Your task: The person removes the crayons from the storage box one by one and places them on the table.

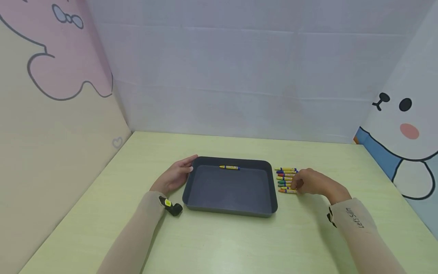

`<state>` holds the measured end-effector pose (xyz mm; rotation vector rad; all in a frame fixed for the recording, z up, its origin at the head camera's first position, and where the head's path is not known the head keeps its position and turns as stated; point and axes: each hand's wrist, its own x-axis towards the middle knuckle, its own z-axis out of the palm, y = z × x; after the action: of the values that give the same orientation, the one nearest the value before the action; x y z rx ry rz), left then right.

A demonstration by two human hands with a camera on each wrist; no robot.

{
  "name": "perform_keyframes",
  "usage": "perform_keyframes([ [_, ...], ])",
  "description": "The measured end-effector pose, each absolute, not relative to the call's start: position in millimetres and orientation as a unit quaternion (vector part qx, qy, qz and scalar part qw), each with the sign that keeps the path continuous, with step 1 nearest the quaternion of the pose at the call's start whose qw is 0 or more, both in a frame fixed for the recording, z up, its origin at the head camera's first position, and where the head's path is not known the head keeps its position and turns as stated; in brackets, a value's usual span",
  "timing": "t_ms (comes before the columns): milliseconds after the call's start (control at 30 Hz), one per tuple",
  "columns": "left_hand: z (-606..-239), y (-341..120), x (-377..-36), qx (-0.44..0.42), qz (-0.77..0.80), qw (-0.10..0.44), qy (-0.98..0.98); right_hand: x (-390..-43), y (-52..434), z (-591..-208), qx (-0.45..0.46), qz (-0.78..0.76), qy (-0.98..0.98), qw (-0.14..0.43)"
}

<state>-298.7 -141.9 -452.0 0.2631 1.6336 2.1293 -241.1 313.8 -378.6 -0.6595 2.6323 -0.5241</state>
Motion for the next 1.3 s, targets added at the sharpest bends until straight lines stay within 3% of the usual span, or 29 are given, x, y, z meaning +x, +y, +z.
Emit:
perform_keyframes([
  [1300,-452.3,-142.1,-298.9,0.091,0.761,0.226,0.601,-241.0,312.2,-377.4,-0.225,-0.205,0.932,0.198],
])
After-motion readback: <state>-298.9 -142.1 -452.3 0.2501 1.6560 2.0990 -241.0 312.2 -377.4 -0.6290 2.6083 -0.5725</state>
